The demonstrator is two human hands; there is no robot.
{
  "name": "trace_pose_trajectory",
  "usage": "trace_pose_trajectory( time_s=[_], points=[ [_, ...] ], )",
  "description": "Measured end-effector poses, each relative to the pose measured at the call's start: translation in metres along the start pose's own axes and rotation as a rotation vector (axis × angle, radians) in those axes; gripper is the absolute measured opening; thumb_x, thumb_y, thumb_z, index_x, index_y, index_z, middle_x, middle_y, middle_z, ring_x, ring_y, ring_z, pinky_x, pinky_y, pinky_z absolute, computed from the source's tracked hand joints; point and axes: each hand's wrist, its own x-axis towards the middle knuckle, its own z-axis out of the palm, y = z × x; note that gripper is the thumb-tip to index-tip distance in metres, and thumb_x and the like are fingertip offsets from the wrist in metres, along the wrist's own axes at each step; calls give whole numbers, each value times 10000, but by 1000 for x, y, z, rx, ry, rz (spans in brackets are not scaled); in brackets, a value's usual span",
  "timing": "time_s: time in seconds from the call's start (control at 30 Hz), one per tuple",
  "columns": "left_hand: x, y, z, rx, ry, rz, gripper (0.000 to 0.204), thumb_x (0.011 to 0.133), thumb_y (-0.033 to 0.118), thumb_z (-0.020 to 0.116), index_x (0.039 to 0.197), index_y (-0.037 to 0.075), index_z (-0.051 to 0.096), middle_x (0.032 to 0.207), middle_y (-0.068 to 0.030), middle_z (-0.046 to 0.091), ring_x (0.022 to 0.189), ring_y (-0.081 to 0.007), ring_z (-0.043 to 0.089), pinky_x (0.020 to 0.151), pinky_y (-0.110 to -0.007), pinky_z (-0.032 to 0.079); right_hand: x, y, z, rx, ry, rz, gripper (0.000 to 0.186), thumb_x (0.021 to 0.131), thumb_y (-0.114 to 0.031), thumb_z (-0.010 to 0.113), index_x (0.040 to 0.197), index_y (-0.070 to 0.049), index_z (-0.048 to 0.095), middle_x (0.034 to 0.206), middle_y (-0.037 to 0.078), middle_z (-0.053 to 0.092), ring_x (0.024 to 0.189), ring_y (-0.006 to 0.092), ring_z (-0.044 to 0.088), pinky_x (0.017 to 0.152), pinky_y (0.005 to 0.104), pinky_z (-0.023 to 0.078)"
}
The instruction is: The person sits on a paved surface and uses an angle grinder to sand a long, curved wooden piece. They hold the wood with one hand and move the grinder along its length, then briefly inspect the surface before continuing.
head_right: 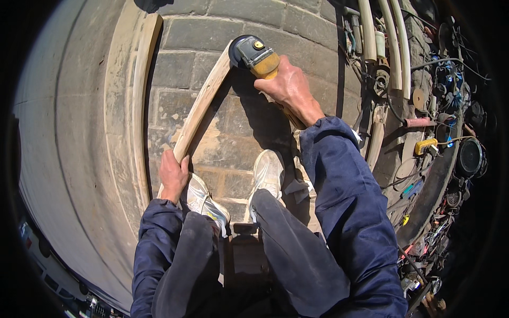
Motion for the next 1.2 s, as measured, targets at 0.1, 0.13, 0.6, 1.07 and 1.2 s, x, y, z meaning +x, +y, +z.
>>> trace_pose_trajectory(
  time_s=[0.1,0.13,0.6,1.07,1.2],
  points=[
    [-6,-5,-5,-3,0,-27,512,967,248,874,1293,-14,580,1136,-256,638,1074,-511,644,913,-592,544,-43,-24,22,-34,-215,-94,657,802,-357,892,1250,58,650,1109,345,804,1048,552,788,934,582,628],
    [-5,-4,-4,-13,-1,-32,512,968,248,874,1294,-14,579,1136,-257,638,1074,-511,644,911,-592,545,-52,-27,27,-38,-252,-112,655,804,-359,891,1246,58,647,1115,351,802,1057,558,784,936,586,627],
    [-5,-7,-6,24,-19,-34,456,1029,288,826,1272,9,560,1146,-272,646,1060,-542,652,866,-623,541,-4,-7,6,-26,-115,-44,737,797,-430,878,1271,90,660,1092,375,805,1033,549,803,953,567,635],
    [-5,-6,-1,34,-37,-39,510,977,289,869,1276,-8,583,1127,-253,641,1062,-512,645,898,-595,547,-3,5,15,-58,-122,-56,697,808,-364,891,1302,77,674,1081,314,812,1044,484,811,947,531,632],
    [-2,-2,-2,6,-58,-52,499,982,286,860,1273,-9,583,1134,-259,645,1077,-513,644,898,-597,547,14,-12,0,-71,-163,49,669,811,-356,887,1290,68,690,1088,295,821,1026,444,825,898,497,636]
  ],
)
